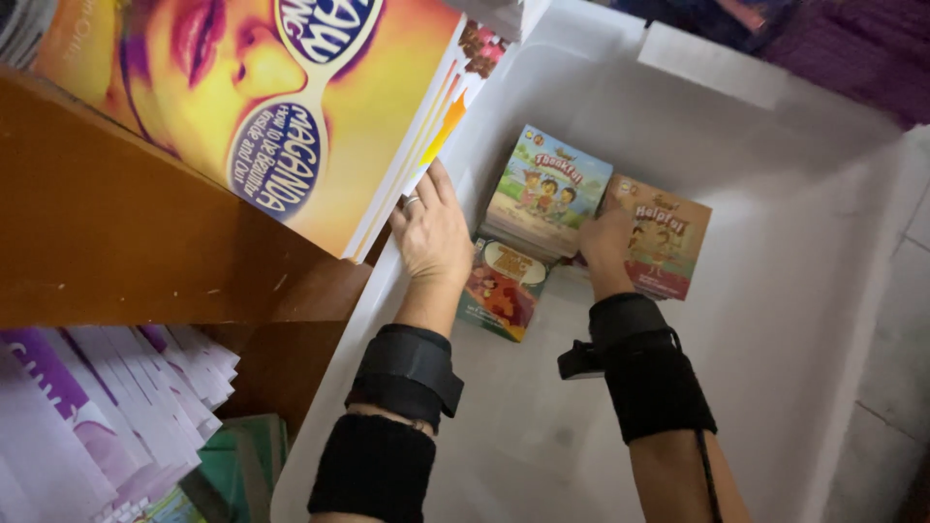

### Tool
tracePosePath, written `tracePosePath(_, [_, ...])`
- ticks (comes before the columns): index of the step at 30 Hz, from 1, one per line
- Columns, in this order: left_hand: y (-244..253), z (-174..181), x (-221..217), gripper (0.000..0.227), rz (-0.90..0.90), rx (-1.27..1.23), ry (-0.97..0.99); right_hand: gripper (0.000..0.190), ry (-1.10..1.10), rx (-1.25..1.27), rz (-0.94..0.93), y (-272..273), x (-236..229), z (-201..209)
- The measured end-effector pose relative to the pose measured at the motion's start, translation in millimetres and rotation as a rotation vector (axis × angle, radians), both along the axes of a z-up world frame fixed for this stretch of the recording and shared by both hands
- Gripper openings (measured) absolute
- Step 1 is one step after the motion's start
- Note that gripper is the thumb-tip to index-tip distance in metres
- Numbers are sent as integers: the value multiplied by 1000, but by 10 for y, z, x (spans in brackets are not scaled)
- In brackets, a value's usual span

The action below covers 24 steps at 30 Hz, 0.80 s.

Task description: The person sorts and packs children's books by picking them up from low shelves and placing them into plastic bins, aligning the books by hand as they are placed into the bins.

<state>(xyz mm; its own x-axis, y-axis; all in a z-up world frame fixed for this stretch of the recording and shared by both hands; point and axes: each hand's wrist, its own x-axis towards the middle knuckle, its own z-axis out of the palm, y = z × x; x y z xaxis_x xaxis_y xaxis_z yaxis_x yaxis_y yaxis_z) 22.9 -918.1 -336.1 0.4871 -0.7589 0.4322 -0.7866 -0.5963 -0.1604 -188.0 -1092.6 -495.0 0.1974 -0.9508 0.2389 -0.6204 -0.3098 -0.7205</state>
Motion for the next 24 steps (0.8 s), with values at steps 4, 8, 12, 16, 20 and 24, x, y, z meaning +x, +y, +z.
tracePosePath(4, [-12, -68, -2, 59, 6, -11, 10, 35, 255, 121, -88, -7, -167, 63])
tracePosePath(8, [32, 278, -67, 87, -36, 66, 270, 41, 258, -5, -58, -99, -618, 17])
tracePosePath(12, [176, 991, -225, 118, 28, 258, 685, 38, -111, 404, -36, 348, -735, 1553])
tracePosePath(16, [484, 1260, -534, 99, 134, 227, 783, 28, -208, 568, -70, 637, -1033, 2647])
tracePosePath(20, [962, 2140, -1033, 67, 183, 282, 986, 29, -257, 497, 4, 1085, -1390, 3680])
tracePosePath(24, [1661, 3100, -1472, 46, 176, 289, 1060, 25, -410, 467, 186, 1710, -1614, 4638])
